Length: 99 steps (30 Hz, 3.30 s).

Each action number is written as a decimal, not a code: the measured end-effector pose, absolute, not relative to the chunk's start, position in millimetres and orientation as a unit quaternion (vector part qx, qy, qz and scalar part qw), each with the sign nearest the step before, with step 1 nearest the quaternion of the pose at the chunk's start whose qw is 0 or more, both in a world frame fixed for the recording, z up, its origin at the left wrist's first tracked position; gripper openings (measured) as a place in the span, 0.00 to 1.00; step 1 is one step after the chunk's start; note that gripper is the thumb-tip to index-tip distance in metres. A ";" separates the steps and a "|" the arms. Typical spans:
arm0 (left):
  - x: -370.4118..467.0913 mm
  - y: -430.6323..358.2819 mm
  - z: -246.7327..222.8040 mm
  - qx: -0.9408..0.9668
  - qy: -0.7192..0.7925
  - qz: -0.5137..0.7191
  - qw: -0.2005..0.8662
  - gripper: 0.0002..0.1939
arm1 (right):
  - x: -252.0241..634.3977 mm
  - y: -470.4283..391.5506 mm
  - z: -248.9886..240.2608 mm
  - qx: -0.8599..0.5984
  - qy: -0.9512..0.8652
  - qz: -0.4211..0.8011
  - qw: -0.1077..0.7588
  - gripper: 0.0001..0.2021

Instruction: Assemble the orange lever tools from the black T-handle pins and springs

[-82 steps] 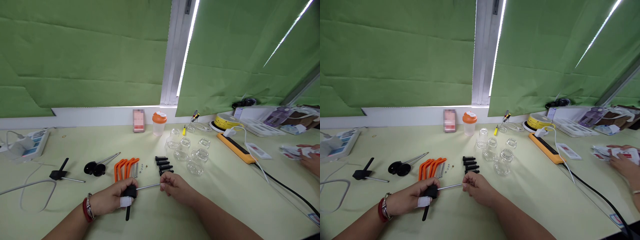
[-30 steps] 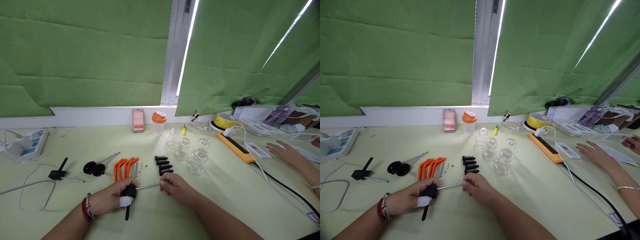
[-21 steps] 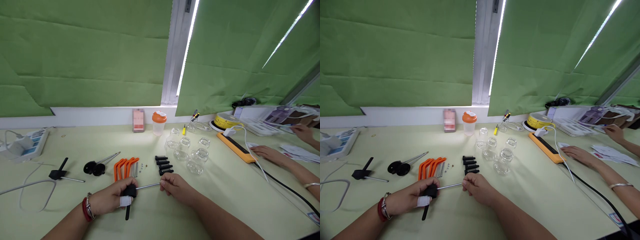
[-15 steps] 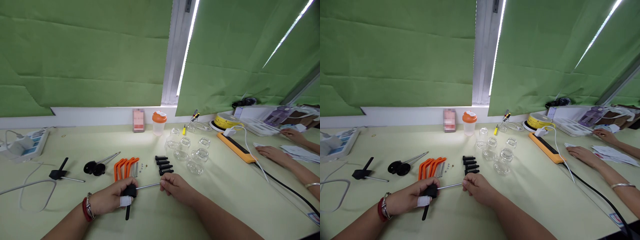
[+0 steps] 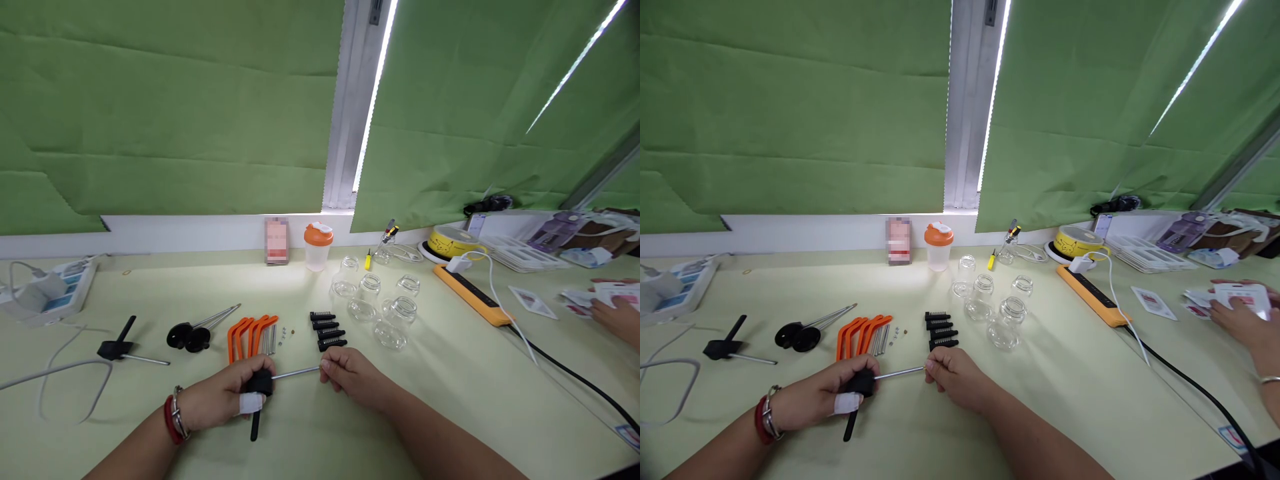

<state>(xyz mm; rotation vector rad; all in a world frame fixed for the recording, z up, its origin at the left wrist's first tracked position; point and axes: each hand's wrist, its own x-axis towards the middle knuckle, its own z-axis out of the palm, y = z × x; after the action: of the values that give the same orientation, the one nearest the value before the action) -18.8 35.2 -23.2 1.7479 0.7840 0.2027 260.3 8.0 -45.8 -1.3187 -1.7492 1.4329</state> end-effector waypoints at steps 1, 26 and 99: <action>-19.0 35.2 -23.3 0.747 0.335 0.086 0.568 0.13 | 260.5 8.3 -46.2 -0.486 -0.646 0.529 0.259 0.16; -18.1 33.8 -21.7 0.748 0.341 0.082 0.564 0.15 | 261.6 8.2 -45.1 -0.487 -0.650 0.526 0.253 0.18; -19.9 34.9 -25.8 0.744 0.325 0.093 0.577 0.12 | 259.4 10.5 -49.4 -0.461 -0.607 0.581 0.285 0.05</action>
<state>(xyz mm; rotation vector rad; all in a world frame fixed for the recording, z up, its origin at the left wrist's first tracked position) -19.9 34.9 -25.8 1.7405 0.7609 0.2175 259.4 10.5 -49.4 -1.2333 -1.6236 1.5548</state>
